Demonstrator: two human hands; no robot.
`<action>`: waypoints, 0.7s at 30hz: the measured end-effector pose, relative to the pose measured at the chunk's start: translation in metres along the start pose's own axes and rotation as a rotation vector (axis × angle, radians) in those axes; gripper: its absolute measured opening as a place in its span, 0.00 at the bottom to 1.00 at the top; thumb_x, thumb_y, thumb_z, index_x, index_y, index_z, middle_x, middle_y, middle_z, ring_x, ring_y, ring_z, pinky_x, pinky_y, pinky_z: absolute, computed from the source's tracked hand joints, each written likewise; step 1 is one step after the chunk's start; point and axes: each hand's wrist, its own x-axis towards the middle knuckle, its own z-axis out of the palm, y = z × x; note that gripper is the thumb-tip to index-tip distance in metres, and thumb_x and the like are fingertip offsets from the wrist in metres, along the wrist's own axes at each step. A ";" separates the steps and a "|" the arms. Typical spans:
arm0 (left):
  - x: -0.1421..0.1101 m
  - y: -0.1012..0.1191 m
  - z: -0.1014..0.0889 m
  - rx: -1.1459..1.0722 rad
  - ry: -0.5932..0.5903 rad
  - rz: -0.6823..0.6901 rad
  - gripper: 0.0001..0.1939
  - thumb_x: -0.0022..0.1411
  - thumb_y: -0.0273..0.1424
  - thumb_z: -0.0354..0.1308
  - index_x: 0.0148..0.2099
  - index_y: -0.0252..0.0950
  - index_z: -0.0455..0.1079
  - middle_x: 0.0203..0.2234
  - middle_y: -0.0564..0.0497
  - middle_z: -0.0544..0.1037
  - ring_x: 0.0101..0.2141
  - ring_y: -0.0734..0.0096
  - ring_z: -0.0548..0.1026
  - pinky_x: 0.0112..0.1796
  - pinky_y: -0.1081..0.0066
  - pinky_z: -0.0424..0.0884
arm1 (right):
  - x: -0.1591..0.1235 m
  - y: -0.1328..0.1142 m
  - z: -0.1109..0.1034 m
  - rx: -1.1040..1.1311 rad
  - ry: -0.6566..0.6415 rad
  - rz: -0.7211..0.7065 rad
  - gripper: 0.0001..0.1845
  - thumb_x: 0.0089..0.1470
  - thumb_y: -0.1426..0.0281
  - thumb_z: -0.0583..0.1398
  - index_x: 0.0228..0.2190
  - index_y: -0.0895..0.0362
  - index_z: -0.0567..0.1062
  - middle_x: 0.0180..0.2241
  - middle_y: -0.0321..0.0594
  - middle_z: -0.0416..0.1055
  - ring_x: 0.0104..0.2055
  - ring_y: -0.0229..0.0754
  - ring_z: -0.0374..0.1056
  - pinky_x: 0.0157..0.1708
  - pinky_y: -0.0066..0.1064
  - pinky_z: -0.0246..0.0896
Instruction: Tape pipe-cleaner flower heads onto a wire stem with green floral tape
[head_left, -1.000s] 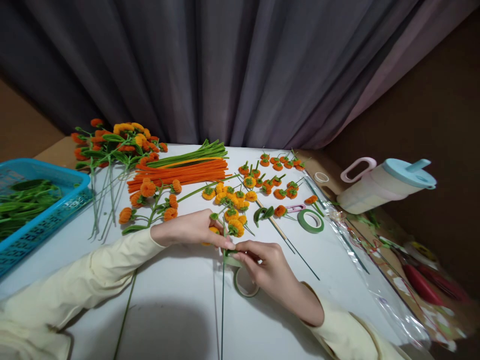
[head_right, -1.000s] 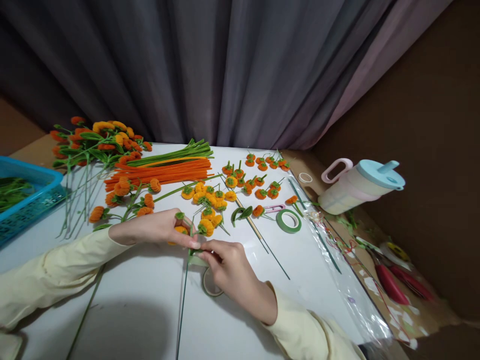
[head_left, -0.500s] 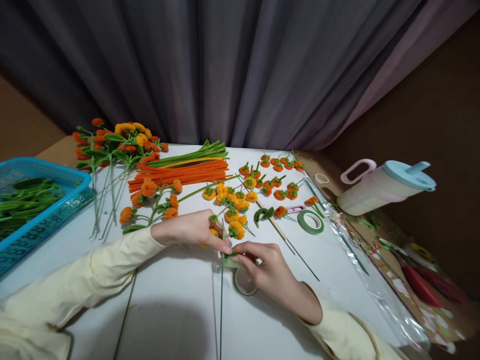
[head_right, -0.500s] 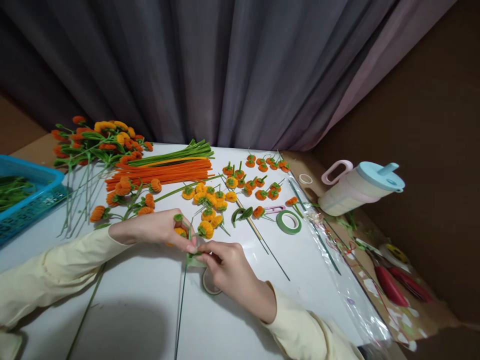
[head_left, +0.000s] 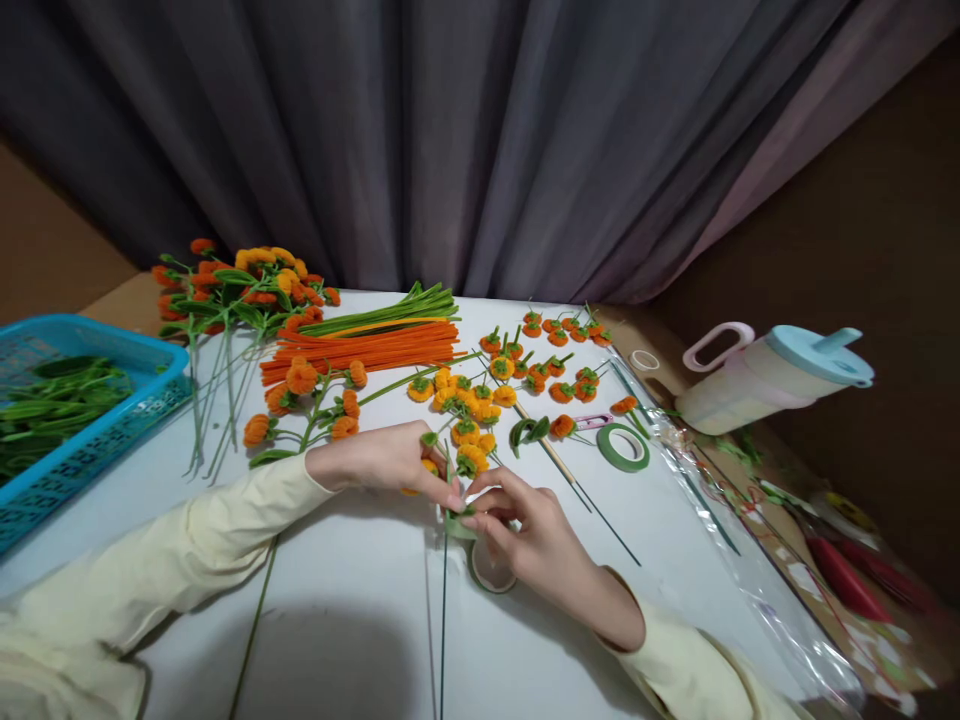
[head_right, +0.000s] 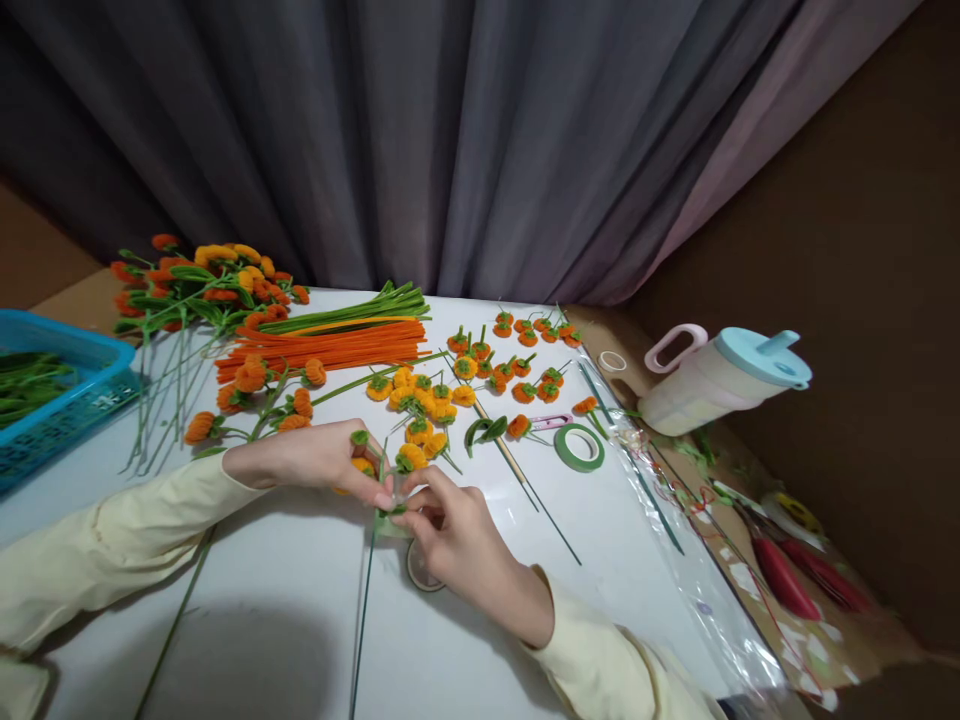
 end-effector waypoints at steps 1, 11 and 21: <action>0.000 0.000 0.000 -0.010 -0.003 0.002 0.13 0.48 0.38 0.65 0.30 0.32 0.76 0.18 0.58 0.68 0.20 0.79 0.59 0.22 0.78 0.54 | 0.001 -0.001 -0.001 0.065 -0.025 0.052 0.07 0.52 0.71 0.59 0.33 0.55 0.65 0.23 0.34 0.72 0.19 0.33 0.62 0.21 0.22 0.58; -0.001 0.001 -0.001 -0.015 -0.004 -0.014 0.11 0.49 0.36 0.65 0.30 0.31 0.76 0.18 0.57 0.68 0.20 0.79 0.59 0.22 0.77 0.54 | 0.001 -0.006 -0.003 0.055 -0.049 0.047 0.05 0.52 0.69 0.59 0.30 0.58 0.70 0.26 0.38 0.73 0.22 0.34 0.64 0.22 0.24 0.59; -0.003 0.001 -0.005 0.062 -0.042 -0.061 0.19 0.48 0.45 0.64 0.31 0.31 0.77 0.19 0.55 0.70 0.22 0.77 0.61 0.22 0.76 0.55 | 0.000 -0.003 -0.003 -0.250 0.059 -0.218 0.08 0.54 0.74 0.57 0.26 0.59 0.76 0.21 0.38 0.72 0.21 0.35 0.62 0.23 0.24 0.55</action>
